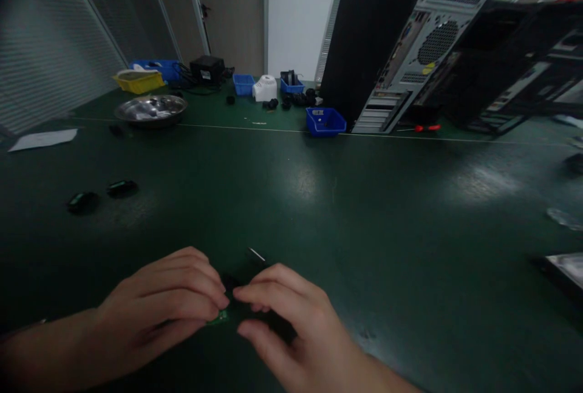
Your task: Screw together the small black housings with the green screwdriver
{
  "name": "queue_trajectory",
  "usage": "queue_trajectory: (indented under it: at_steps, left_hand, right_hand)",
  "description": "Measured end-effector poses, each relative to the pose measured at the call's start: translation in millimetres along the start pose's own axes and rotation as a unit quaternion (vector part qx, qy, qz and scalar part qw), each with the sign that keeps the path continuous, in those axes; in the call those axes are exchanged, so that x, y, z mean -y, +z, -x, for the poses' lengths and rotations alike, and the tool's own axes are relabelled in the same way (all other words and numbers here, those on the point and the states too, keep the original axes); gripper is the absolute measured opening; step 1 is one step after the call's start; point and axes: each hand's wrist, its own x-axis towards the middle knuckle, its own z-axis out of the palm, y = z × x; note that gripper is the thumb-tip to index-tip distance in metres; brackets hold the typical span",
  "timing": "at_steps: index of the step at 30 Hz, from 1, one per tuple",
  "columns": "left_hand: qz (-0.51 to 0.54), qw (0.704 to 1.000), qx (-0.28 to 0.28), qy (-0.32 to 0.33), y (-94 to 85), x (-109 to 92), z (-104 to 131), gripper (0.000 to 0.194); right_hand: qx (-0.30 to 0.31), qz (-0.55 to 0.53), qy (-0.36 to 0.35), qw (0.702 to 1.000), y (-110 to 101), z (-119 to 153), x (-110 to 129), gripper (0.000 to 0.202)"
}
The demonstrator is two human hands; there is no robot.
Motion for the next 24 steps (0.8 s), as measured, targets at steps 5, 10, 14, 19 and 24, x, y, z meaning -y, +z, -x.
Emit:
queue_trajectory:
  at_steps: [5,10,14,19,24]
  left_hand:
    - [0.008,1.0,-0.022,0.015,2.3,-4.8,-1.4,0.033]
    - [-0.016,0.999,-0.025,0.017,4.2,-5.5,3.0,0.031]
    - [-0.016,0.999,-0.036,0.015,8.0,-1.8,4.0,0.028]
    - [-0.051,0.995,-0.074,-0.045,13.3,6.7,4.0,0.028]
    - [-0.063,0.988,0.006,-0.143,15.2,15.1,4.7,0.027]
  right_hand:
    - [-0.004,-0.035,0.002,0.999,5.3,-0.4,6.0,0.022]
    - [-0.017,-0.051,0.02,0.998,11.5,-3.3,8.8,0.011]
    - [-0.008,-0.043,0.024,0.999,13.1,-2.9,6.3,0.014]
    - [-0.016,-0.024,0.007,1.0,11.9,-2.6,1.7,0.025]
    - [-0.014,-0.018,0.005,1.0,10.1,-3.9,-0.8,0.029]
